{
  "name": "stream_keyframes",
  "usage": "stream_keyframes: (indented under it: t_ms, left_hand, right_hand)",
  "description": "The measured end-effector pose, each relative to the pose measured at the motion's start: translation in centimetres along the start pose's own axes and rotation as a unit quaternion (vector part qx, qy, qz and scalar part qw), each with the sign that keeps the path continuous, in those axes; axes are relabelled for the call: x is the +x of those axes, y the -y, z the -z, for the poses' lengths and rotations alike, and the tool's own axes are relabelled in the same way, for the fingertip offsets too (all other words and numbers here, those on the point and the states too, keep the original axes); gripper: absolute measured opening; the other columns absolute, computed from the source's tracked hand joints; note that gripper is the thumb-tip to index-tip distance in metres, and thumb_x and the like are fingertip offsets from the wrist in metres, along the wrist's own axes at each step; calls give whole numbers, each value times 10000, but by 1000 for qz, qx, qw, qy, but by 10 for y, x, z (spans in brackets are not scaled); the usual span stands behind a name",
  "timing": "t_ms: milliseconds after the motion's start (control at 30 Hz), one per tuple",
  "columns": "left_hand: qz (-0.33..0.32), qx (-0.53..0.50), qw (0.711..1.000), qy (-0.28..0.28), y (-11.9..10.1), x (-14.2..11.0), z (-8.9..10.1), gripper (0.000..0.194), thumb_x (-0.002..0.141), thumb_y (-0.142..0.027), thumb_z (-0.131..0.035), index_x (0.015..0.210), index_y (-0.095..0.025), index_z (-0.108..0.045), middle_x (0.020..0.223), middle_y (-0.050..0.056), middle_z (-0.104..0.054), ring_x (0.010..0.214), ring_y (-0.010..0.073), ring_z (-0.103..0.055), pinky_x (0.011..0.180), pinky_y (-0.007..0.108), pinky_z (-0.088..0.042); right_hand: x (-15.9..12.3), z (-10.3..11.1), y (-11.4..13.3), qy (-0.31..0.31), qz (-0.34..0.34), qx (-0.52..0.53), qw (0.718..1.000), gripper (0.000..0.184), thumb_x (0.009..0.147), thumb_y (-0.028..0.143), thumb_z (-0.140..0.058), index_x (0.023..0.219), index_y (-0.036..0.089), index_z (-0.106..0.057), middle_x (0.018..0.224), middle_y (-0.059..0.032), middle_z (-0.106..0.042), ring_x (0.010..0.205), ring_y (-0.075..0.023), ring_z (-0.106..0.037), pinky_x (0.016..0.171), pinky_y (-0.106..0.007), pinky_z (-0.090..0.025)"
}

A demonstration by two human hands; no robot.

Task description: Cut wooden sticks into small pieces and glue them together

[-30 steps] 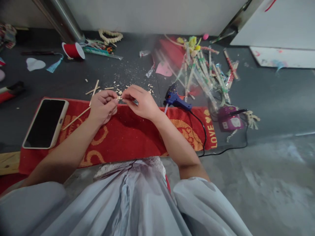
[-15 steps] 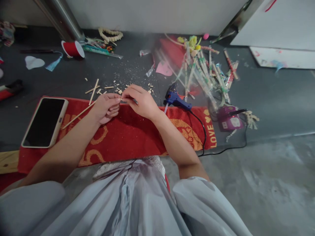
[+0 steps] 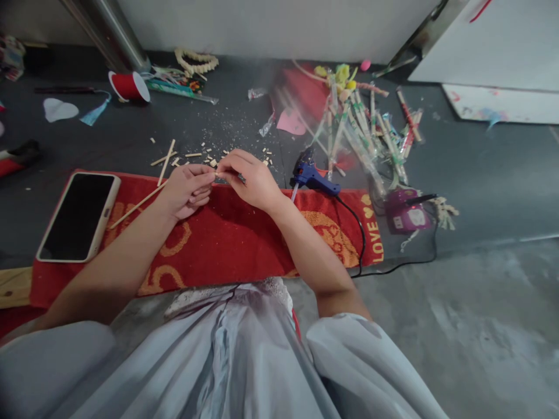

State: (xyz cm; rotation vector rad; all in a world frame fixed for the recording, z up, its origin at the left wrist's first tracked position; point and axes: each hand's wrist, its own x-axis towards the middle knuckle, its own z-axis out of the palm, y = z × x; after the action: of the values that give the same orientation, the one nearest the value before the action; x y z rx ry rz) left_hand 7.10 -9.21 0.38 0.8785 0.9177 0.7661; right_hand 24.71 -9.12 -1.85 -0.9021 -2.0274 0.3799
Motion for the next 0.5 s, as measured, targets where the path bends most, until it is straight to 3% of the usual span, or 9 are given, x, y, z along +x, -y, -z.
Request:
stream_keyframes:
  t_ms: [500]
  left_hand:
    - [1,-22,1000,-4,-2,1,3,138,742,-204,-721,696,-149,-604,348,-107,-348,280,-3,-239,305,116,-164]
  right_hand:
    - [1,-1,0,-36,17,2,999,178,953,311,-467,862,200,-571,829,-33,-622,779,-128,-559,726,-292,-476]
